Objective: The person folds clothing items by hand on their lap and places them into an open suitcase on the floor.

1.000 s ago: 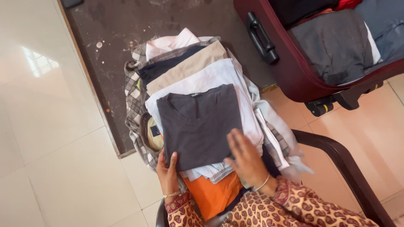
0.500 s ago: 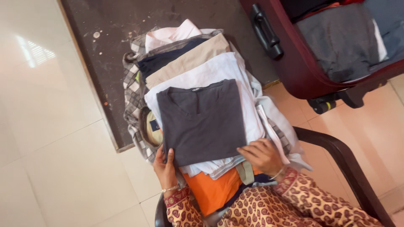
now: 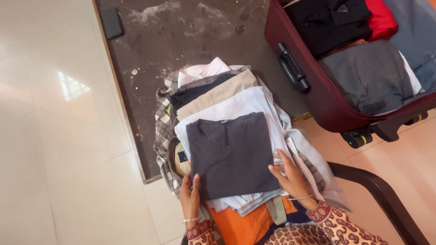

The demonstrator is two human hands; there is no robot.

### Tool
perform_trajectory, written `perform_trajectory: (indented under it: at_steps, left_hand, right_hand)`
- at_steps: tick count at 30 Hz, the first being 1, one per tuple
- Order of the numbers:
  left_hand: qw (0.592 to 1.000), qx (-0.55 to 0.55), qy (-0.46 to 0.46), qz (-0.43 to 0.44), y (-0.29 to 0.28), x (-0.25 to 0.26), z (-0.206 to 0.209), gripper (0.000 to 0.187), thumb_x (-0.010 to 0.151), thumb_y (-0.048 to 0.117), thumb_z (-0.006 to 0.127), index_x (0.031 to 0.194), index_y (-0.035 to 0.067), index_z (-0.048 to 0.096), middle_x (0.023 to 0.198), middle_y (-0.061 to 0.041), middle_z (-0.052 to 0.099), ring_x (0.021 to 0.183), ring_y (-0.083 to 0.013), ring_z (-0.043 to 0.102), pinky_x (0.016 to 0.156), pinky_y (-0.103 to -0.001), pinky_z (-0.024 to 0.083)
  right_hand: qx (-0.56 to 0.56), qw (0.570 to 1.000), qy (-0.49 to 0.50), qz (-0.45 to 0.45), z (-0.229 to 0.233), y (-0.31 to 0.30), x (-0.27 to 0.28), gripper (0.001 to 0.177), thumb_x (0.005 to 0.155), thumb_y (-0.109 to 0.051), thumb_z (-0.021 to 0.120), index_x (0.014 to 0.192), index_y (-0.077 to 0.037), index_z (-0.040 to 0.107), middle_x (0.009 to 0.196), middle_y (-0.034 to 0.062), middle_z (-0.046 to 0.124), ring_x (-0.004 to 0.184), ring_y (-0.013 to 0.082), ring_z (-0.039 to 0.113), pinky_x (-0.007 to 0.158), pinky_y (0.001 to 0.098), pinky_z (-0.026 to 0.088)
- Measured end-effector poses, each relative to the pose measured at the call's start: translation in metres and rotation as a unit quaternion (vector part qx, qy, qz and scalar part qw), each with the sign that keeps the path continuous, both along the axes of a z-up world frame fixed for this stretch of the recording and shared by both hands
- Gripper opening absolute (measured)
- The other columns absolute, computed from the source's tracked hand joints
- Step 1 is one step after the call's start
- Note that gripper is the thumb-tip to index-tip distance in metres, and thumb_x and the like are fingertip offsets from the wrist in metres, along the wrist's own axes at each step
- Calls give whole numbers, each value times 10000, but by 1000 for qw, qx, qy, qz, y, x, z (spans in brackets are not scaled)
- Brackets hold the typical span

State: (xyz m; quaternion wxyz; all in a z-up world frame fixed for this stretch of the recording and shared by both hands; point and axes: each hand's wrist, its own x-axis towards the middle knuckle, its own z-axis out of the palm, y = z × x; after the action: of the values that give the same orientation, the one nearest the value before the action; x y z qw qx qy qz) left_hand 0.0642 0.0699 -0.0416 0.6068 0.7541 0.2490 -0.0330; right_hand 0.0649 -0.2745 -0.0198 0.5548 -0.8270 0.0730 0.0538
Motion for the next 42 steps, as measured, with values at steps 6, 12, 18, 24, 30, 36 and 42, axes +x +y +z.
perform_trajectory:
  at_steps: [6, 12, 18, 24, 30, 36, 42]
  left_hand:
    - [993, 114, -6, -14, -6, 5, -2, 496, 906, 348, 721, 1295, 49, 650, 1087, -172, 771, 988, -238, 736, 851, -338, 550]
    - [996, 92, 10, -4, -10, 4, 9, 469, 892, 334, 719, 1263, 58, 644, 1050, -167, 781, 969, -245, 754, 846, -349, 559]
    - [998, 58, -32, -19, -11, 2, 15, 466, 918, 310, 697, 1278, 28, 607, 1111, -147, 744, 1009, -221, 711, 863, -339, 544]
    - [999, 12, -26, -26, -6, -7, 8, 407, 972, 301, 670, 1240, -1, 615, 1103, -130, 723, 1006, -188, 662, 893, -306, 512]
    - [994, -110, -14, -13, -6, 8, 19, 406, 978, 234, 654, 1299, -13, 623, 1144, -118, 725, 1010, -160, 658, 875, -274, 518]
    - [958, -286, -3, 20, -18, 14, 51, 553, 918, 101, 674, 1434, -22, 518, 1285, -106, 671, 1091, -157, 654, 906, -279, 527]
    - [943, -333, -12, -8, -46, 18, 119, 545, 929, 66, 639, 1447, -35, 501, 1292, -143, 668, 1098, -192, 659, 899, -314, 540]
  right_hand:
    - [-51, 988, 141, 45, -10, -19, 22, 725, 883, -394, 678, 1449, -5, 447, 1277, 173, 641, 1013, 247, 731, 816, 352, 622]
    - [-152, 972, 150, 94, -21, -14, 33, 770, 860, -499, 703, 1372, 45, 518, 1111, 243, 724, 988, 296, 756, 844, 370, 597]
    - [-38, 985, 132, 104, -31, -12, 40, 620, 904, -414, 767, 1224, 104, 649, 1095, 195, 746, 1011, 238, 716, 865, 330, 575]
    - [132, 975, 158, 81, 7, 2, 28, 559, 880, -287, 767, 1301, 55, 631, 1210, 141, 740, 1091, 196, 704, 934, 305, 575]
    - [135, 977, 126, 108, 43, 14, 40, 751, 833, -246, 796, 1451, 27, 470, 1364, 134, 642, 1256, 205, 611, 1044, 320, 501]
    - [245, 951, 171, 80, 65, 8, 56, 788, 863, -212, 757, 1511, 7, 367, 1483, 130, 537, 1353, 201, 525, 1114, 321, 436]
    - [298, 937, 167, 68, 126, -37, 61, 743, 871, -159, 743, 1516, 32, 428, 1458, 140, 574, 1311, 202, 547, 1094, 332, 437]
